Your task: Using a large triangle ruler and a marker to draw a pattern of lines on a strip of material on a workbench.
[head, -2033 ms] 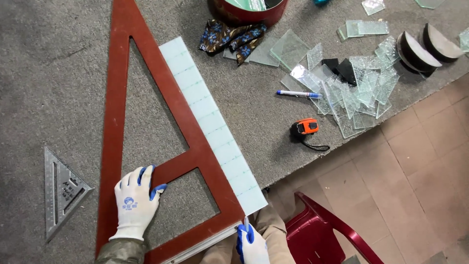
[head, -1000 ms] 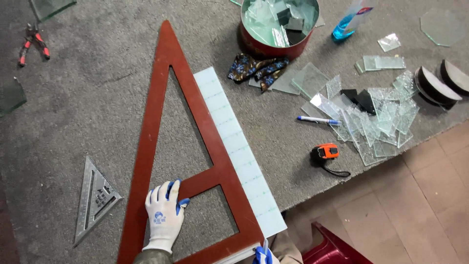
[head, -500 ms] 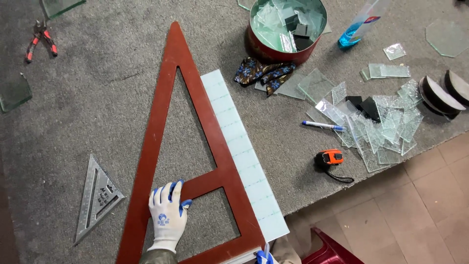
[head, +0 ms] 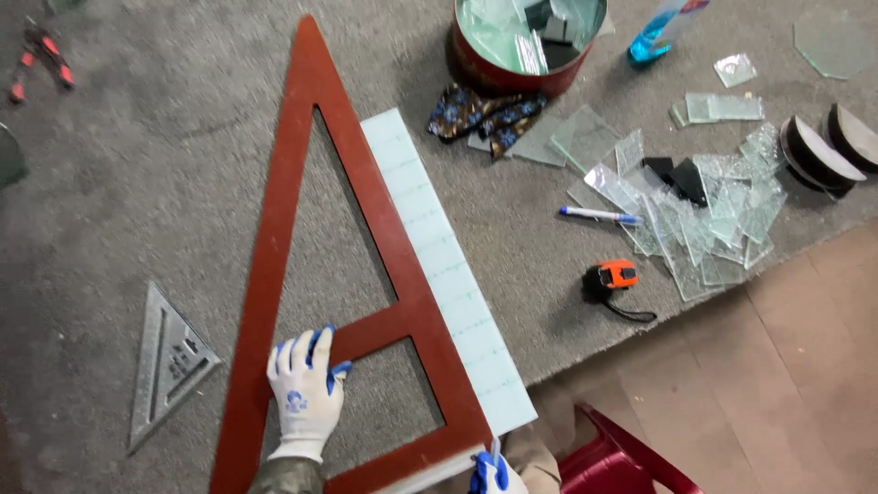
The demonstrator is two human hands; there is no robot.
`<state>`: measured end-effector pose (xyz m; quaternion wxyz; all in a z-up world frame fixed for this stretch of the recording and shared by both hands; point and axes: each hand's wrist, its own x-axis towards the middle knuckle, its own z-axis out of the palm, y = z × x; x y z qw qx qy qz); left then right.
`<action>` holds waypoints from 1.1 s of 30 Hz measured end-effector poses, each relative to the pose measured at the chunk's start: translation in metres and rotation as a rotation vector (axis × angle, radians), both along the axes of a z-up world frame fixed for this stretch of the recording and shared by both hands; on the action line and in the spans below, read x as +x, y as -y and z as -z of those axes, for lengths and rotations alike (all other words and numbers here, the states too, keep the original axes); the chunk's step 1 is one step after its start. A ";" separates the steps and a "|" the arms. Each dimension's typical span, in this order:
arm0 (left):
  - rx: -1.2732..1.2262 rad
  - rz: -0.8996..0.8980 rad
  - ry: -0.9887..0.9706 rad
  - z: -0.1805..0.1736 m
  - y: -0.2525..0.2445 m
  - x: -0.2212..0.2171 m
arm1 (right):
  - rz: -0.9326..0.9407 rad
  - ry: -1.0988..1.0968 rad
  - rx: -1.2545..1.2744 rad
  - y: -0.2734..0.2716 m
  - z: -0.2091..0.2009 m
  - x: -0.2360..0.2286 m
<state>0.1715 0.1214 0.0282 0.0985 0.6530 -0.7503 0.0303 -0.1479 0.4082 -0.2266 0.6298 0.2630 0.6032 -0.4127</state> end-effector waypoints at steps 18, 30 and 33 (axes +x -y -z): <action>-0.007 0.004 0.012 -0.003 -0.005 -0.002 | -0.168 0.045 0.096 0.035 -0.087 -0.003; -0.023 0.009 0.009 -0.003 -0.005 -0.002 | -0.211 -0.287 0.247 0.095 -0.212 0.030; -0.024 0.014 0.002 -0.005 -0.004 -0.002 | -0.293 -0.360 0.290 0.105 -0.227 0.031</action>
